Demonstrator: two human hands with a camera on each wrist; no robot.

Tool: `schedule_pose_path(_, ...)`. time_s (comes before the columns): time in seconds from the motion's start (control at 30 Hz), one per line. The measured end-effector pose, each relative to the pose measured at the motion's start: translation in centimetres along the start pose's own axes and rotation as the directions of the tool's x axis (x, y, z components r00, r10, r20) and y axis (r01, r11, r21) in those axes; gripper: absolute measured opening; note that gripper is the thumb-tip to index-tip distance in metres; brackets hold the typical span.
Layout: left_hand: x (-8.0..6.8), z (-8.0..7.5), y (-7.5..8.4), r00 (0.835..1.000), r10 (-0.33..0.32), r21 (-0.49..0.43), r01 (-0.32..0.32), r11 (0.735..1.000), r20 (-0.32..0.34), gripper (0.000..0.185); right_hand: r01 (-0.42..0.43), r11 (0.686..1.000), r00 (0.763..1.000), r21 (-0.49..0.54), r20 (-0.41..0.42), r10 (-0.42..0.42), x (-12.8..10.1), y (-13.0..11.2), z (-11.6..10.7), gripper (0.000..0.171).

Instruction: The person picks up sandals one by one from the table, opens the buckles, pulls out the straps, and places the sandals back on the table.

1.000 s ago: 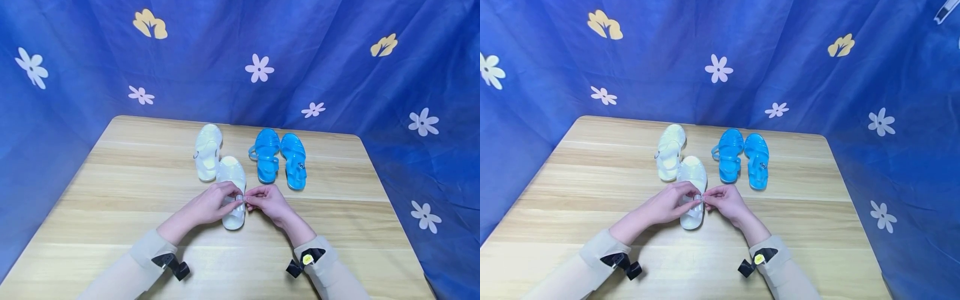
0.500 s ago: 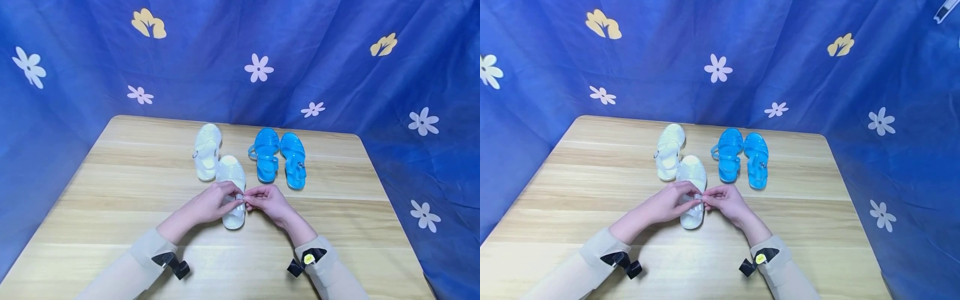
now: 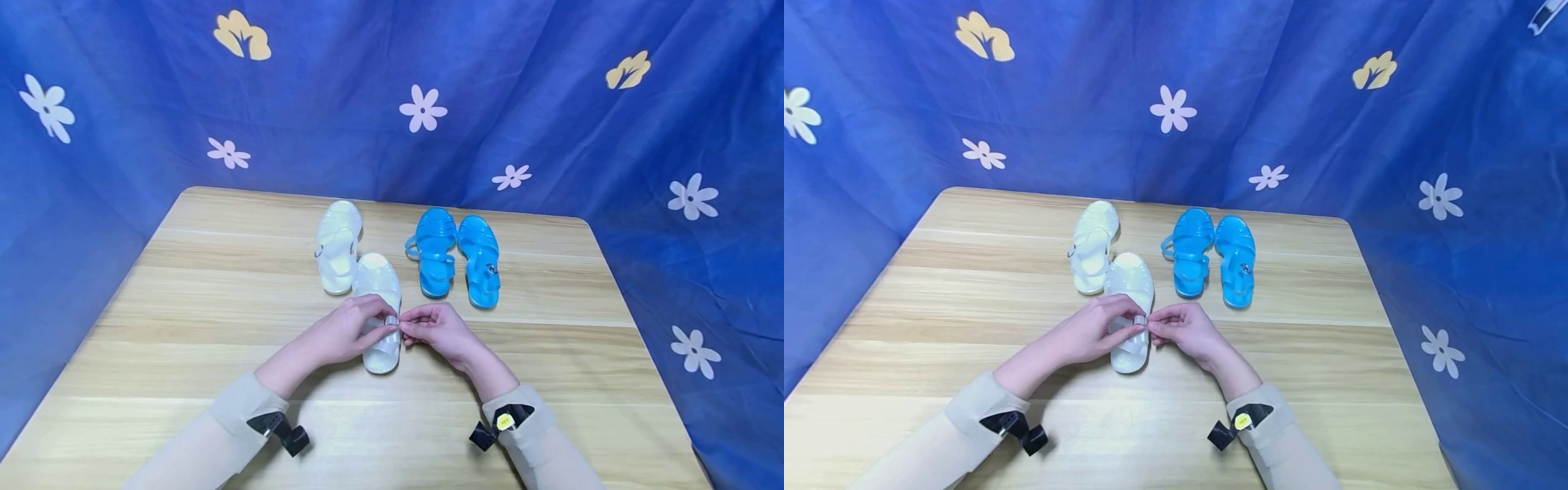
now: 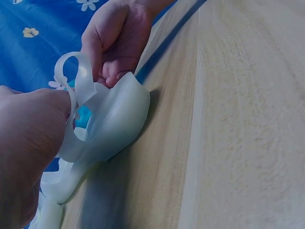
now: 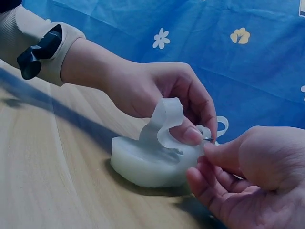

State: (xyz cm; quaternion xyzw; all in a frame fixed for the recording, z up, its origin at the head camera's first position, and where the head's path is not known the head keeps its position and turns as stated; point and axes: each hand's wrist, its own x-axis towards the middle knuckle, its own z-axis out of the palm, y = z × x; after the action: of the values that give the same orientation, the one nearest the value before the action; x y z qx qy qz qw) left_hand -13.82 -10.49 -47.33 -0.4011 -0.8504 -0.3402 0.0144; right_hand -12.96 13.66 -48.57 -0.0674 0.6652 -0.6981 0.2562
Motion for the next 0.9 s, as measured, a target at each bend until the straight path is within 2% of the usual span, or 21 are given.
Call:
schedule_pose_path(0.33, 0.04, 0.17, 0.01, 1.000, -0.005, -0.005, 0.005, 1.000, -0.007, 0.020, -0.008, 0.997, 1.000, 0.078, 0.019, 0.006, 0.35, 0.20, 0.09, 0.015)
schedule_pose_path(0.6, 0.16, 0.21, 0.05, 1.000, -0.021, -0.033, 0.021, 0.999, -0.016, 0.019, -0.004, 0.996, 1.000, 0.091, -0.016, 0.005, 0.50, 0.20, 0.32, 0.016)
schedule_pose_path(0.73, 0.10, 0.14, 0.09, 0.999, -0.042, -0.030, 0.042, 0.999, -0.021, 0.020, 0.015, 0.999, 1.000, 0.041, -0.027, -0.014, 0.46, -0.02, 0.28, 0.017)
schedule_pose_path(0.9, -0.10, 0.00, 0.07, 0.998, -0.056, -0.046, 0.054, 0.997, -0.033, 0.018, 0.053, 0.995, 0.998, -0.089, -0.037, -0.056, 0.23, 0.01, -0.09, 0.018)
